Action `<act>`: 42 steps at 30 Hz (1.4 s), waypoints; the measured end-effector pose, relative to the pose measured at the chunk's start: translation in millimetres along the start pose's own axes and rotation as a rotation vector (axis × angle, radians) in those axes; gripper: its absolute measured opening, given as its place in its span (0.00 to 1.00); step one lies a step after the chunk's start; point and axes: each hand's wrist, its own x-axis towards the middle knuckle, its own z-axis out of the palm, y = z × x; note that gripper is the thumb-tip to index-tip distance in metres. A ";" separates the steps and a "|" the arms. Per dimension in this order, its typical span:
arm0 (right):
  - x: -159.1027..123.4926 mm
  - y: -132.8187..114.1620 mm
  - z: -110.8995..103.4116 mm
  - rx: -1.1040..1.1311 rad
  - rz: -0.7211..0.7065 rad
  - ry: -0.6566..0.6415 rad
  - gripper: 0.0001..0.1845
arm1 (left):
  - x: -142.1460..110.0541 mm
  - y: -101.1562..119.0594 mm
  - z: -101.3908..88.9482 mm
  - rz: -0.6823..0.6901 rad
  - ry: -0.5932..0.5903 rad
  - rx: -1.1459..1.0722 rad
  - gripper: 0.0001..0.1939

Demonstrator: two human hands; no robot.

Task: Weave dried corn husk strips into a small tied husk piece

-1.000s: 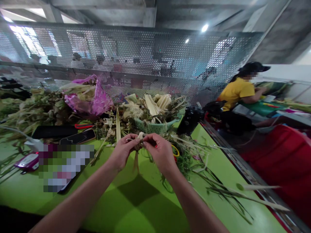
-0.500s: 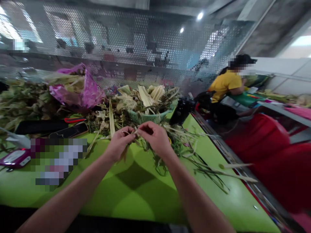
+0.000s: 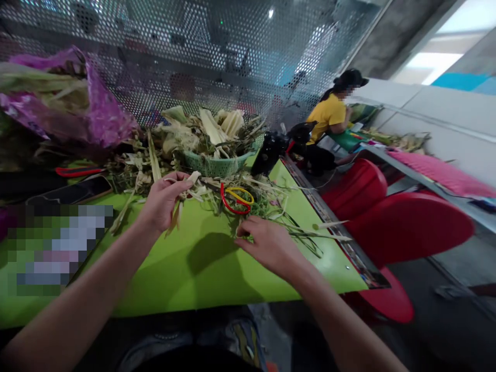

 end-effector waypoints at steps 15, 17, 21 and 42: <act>15.9 -16.6 -19.8 0.857 0.135 0.091 0.09 | -7.2 -2.3 1.1 -0.260 -0.408 -0.150 0.05; 22.3 -24.2 -25.6 0.824 0.112 0.123 0.10 | -10.8 -3.8 4.5 -0.284 -0.474 -0.149 0.05; 31.8 -33.8 -35.7 0.757 0.074 0.243 0.10 | -14.8 -3.0 6.2 -0.293 -0.584 -0.156 0.07; 23.9 53.6 -56.0 0.868 0.375 1.000 0.12 | 13.1 32.7 -39.9 -0.097 -0.164 -0.319 0.10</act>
